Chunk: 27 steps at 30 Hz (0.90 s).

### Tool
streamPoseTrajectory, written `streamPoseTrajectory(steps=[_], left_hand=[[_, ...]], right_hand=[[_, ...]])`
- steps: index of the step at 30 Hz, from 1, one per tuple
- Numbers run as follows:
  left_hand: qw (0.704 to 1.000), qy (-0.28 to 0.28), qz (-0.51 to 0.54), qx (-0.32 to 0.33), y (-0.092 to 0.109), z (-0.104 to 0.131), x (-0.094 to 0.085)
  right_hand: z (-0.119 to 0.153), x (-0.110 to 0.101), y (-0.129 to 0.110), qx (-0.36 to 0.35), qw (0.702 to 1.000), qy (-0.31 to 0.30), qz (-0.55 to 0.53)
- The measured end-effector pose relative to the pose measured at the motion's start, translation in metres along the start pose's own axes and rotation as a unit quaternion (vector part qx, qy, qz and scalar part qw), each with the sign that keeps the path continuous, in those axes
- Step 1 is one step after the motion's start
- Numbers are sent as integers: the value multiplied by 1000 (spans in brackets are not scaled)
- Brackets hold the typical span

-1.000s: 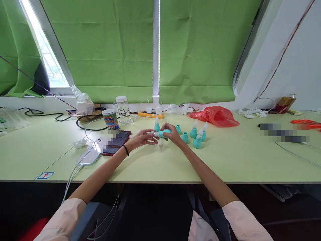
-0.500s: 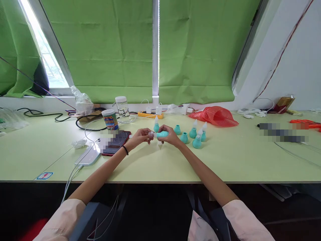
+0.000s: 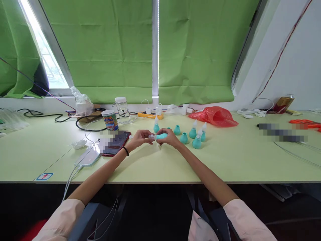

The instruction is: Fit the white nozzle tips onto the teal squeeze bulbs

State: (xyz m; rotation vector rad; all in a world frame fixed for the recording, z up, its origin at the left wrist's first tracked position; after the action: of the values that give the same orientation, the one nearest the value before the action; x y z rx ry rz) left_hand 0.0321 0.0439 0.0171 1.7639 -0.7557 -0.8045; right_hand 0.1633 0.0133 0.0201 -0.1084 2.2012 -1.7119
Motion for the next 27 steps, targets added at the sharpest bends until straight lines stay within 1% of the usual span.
streamPoseTrajectory(steps=[7,11,16,21,23,27], left_hand=[[995,35,-88,35,4,0,1],[981,56,-181,28,6,3,3],[946,61,-314,56,15,7,8],[889,41,-446,96,21,8,16],[872,29,-476,107,22,10,20],[852,-22,-511,113,23,13,28]], right_hand=[[-2,1,10,24,998,-31,-47],[-3,1,13,40,995,-38,-81],[-1,1,16,72,987,-61,-132],[1,1,19,118,972,-84,-184],[2,1,18,128,967,-98,-195],[6,2,15,153,961,-130,-189]])
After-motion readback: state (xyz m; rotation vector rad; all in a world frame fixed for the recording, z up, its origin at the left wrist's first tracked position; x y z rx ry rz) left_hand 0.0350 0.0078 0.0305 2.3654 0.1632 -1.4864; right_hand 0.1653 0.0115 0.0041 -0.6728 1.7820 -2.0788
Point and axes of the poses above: each hand's wrist, its own z-axis away from the middle knuckle, its own x-axis out of the palm, y = z × x, the point moved 5 cm from there along -z, towards the middle knuckle, and after that the axes turned 13 degrees about -y, right-handed, at the moved point
